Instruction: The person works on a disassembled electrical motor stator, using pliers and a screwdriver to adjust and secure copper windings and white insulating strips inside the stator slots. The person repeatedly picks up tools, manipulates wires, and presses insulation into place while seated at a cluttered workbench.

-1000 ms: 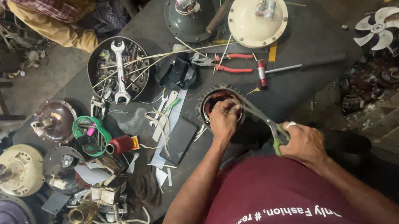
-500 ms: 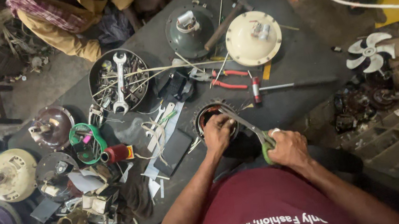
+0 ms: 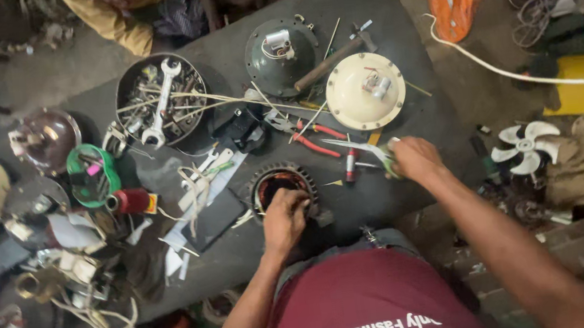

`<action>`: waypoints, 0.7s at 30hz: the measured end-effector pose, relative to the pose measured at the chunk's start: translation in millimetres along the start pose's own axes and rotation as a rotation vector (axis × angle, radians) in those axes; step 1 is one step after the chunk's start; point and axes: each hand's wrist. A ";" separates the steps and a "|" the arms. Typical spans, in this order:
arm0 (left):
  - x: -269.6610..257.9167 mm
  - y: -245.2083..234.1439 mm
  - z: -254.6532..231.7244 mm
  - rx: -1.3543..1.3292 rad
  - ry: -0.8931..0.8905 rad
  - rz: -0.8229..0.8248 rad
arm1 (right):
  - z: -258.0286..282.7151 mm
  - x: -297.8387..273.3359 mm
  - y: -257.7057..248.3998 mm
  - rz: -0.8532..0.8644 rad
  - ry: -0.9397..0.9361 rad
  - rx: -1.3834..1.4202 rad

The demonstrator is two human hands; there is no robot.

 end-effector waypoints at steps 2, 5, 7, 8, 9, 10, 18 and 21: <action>-4.9 6.1 -10.3 0.027 -0.011 -0.088 | -1.9 29.0 -15.7 0.072 -0.069 -0.059; -13.7 18.9 -36.2 0.086 -0.026 -0.272 | -17.2 44.1 -24.3 0.043 -0.396 0.065; -20.2 24.4 -56.5 0.167 0.002 -0.377 | -33.4 29.8 -13.1 -0.208 -0.497 0.209; -24.9 27.1 -65.1 0.225 0.033 -0.411 | -41.4 18.8 -2.5 -0.330 -0.544 0.282; -30.8 31.1 -74.1 0.284 0.052 -0.445 | -49.1 10.4 7.8 -0.343 -0.437 0.172; -34.8 36.0 -82.4 0.270 0.093 -0.423 | -57.6 0.2 19.3 -0.359 -0.332 0.061; -34.9 60.6 -116.3 0.086 0.154 -0.129 | -109.1 -31.8 53.9 -0.272 -0.690 -0.158; -35.0 65.3 -123.1 0.053 0.116 -0.177 | -105.2 -28.2 44.3 -0.288 -0.801 -0.124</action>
Point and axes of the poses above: each hand's wrist, its own x-axis towards the middle knuckle, its own y-axis out of the palm, z = x × y, and after that the axes turned 15 degrees about z, right-handed
